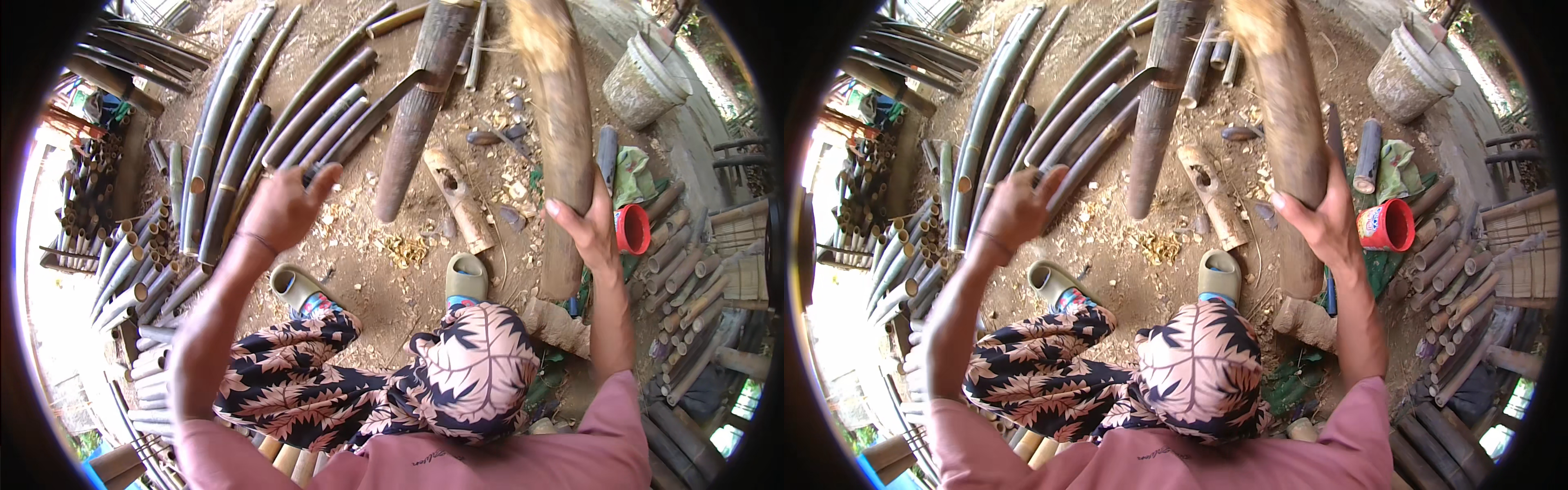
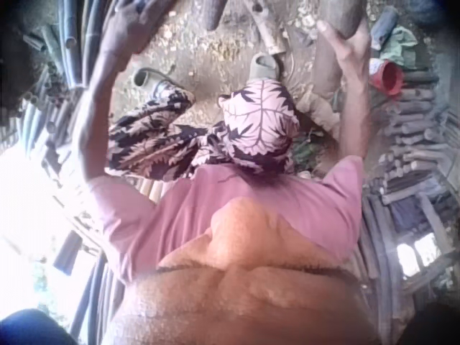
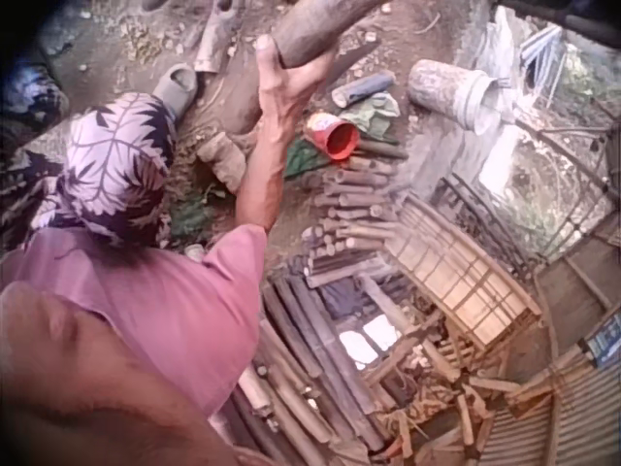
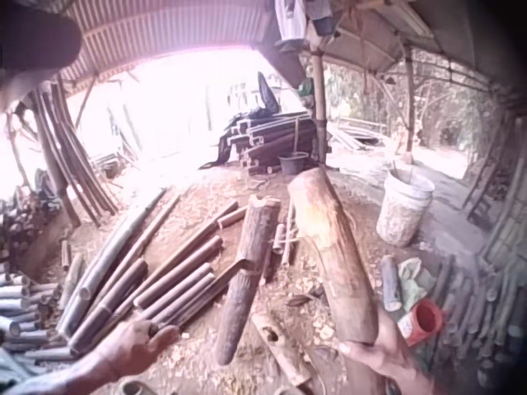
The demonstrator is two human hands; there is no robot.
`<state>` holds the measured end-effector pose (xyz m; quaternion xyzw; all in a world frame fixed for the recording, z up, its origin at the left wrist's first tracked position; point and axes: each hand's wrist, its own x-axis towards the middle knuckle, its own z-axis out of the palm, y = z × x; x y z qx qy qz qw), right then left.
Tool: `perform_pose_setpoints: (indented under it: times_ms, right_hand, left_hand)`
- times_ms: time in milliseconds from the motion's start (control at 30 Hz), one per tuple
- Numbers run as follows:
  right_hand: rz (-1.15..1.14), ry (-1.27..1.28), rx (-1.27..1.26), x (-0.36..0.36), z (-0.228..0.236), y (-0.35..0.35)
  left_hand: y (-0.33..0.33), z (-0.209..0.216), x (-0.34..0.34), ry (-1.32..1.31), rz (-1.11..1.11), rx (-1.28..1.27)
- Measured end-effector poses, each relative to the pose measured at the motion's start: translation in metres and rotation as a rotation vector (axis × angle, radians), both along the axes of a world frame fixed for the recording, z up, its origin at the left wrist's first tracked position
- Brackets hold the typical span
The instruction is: The person uses a saw and a knife to cut and trim bamboo stalks on the ground.
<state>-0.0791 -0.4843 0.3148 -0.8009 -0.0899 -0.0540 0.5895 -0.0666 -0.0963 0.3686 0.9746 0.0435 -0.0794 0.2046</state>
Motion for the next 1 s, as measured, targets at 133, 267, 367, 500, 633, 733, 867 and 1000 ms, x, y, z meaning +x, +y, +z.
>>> perform_pose_setpoints:
  times_ms: [133,267,367,500,633,733,867,1000]
  right_hand:
    - [0.110,-0.178,-0.121,0.020,0.068,0.029]
    - [0.125,-0.615,0.020,0.043,0.089,0.090]
    - [0.256,-0.858,-0.152,0.063,0.043,0.115]
    - [0.352,0.286,-0.847,0.055,0.043,0.143]
    - [0.240,-0.192,-0.403,0.061,0.074,0.150]
    - [0.209,-0.700,0.042,0.092,0.109,0.163]
    - [0.343,0.121,-1.074,0.077,0.027,0.166]
    - [0.338,0.184,-0.674,0.081,0.038,0.159]
  left_hand:
    - [-0.035,-0.104,-0.022,-0.114,0.165,-0.227]
    - [-0.056,-0.169,-0.039,-0.227,0.389,-0.315]
    - [-0.065,-0.174,-0.050,-0.157,0.381,-0.299]
    - [-0.057,-0.173,-0.065,-0.097,0.393,-0.229]
    - [-0.047,-0.172,-0.058,-0.103,0.412,-0.298]
    - [-0.050,-0.152,-0.052,-0.093,0.393,-0.261]
    - [-0.045,-0.158,-0.066,-0.005,0.416,-0.253]
    - [-0.039,-0.145,-0.061,0.034,0.453,-0.245]
